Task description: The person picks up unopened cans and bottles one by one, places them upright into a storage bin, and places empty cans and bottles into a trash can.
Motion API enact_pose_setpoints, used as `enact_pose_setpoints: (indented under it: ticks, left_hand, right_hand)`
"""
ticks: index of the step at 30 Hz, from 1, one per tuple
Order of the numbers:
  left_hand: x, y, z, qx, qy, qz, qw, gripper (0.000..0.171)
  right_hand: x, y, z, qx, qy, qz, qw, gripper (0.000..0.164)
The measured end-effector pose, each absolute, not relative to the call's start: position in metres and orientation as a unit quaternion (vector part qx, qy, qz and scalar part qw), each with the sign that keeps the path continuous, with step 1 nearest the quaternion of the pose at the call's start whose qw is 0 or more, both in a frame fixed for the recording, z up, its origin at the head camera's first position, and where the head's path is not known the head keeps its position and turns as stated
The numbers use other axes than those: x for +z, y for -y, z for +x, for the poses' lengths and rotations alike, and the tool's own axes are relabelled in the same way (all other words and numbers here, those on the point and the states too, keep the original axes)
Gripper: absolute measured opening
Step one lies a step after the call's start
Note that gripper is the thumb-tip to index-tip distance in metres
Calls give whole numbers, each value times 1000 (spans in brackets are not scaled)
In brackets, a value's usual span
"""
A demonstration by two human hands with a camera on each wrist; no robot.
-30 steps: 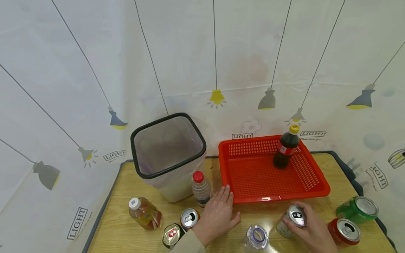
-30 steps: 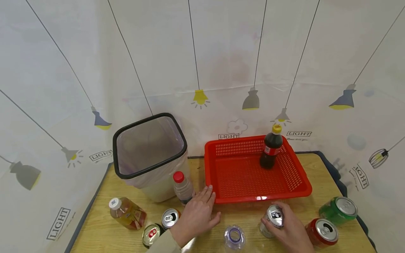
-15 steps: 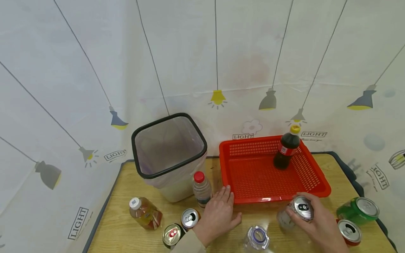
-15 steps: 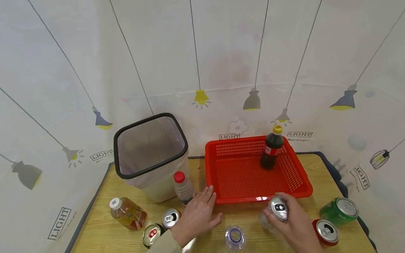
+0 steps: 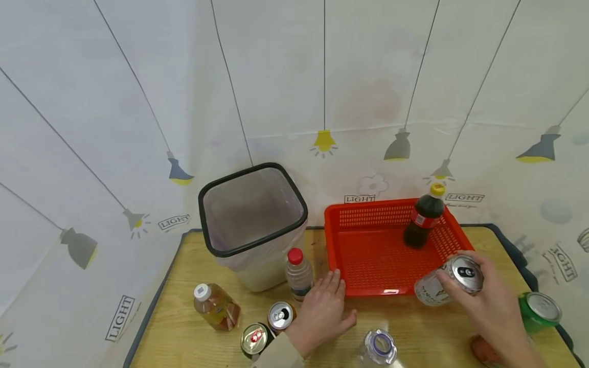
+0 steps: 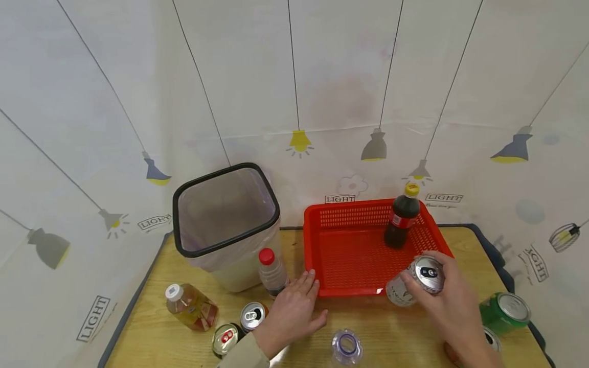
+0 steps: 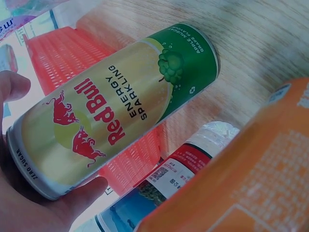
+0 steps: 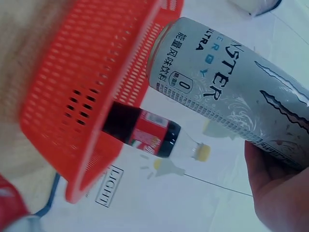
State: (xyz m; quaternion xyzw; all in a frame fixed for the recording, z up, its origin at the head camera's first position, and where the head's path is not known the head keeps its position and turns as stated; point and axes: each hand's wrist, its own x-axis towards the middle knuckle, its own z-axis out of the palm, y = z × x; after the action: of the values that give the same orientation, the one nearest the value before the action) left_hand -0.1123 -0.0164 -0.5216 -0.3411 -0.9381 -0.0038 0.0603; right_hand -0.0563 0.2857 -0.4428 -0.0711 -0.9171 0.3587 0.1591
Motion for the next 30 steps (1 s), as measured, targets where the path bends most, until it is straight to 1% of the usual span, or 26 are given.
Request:
enact_pose_setpoints:
  ticks: [5, 9, 12, 19, 24, 30]
  left_hand:
    - [-522, 15, -112, -6, 937, -343, 69, 66]
    - [-522, 15, -112, -5, 935, -345, 76, 65]
    - [-522, 16, -113, -5, 935, -346, 80, 65]
    - [-523, 16, -113, -6, 934, -346, 84, 64]
    - [-522, 16, -113, -5, 935, -345, 76, 65]
    - [-521, 15, -113, -6, 937, -344, 65, 65]
  right_hand:
    - [-436, -289, -71, 354, 911, -85, 193, 69]
    - [-439, -288, -87, 343, 901, -91, 249, 63]
    - [-444, -287, -98, 345, 893, -100, 271, 63]
    - [-455, -292, -118, 365, 891, -121, 242, 70]
    - [-463, -296, -128, 372, 893, -129, 220, 70]
    - [-473, -297, -142, 378, 895, -150, 184, 75]
